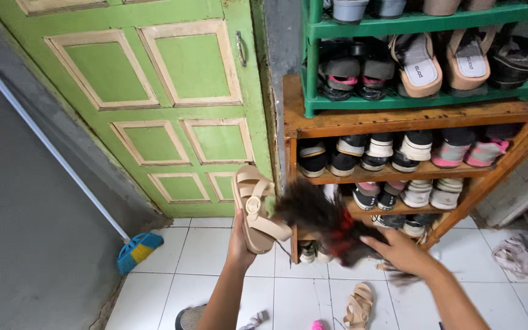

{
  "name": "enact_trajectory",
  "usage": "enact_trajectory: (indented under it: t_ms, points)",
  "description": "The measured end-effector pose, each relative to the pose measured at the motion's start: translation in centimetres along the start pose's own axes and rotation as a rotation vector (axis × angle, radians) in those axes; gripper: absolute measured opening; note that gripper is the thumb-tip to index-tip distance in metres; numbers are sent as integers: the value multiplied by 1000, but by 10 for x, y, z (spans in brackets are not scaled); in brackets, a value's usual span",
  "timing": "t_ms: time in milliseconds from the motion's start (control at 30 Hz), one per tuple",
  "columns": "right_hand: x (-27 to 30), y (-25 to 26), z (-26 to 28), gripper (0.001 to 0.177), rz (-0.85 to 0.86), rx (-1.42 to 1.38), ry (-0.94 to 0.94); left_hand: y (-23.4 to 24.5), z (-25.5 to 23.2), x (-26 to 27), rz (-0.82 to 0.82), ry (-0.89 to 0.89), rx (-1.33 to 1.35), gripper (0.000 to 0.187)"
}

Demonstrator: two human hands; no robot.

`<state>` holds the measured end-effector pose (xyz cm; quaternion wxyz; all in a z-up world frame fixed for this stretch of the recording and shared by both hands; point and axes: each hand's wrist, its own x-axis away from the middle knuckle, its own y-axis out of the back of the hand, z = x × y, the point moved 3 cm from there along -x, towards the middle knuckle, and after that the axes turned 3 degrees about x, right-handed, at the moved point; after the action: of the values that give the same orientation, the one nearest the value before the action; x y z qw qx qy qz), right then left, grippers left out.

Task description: The person uses a feather duster to brush dust off several shoes and sandals taken from a multi-tier shoe rack. They wipe the soles and uppers of each item and place them back on the rack.

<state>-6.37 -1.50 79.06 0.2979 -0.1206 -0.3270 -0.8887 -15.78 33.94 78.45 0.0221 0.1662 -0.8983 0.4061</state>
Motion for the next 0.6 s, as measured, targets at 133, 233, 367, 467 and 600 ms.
enact_trajectory:
  t_ms: [133,233,367,467,600]
  points:
    - [-12,-30,7,58,77,308,28,-5,15,-1,12,21,34,60]
    - [-5,8,13,60,101,280,75,-5,7,2,44,3,56,61]
    - [-13,45,66,57,-136,94,-43,2,-7,6,-29,26,23,63]
    - [-45,48,143,67,-379,136,511,-11,0,2,50,40,121,62]
    - [-97,56,224,63,-519,480,509,-26,11,8,117,127,213,60]
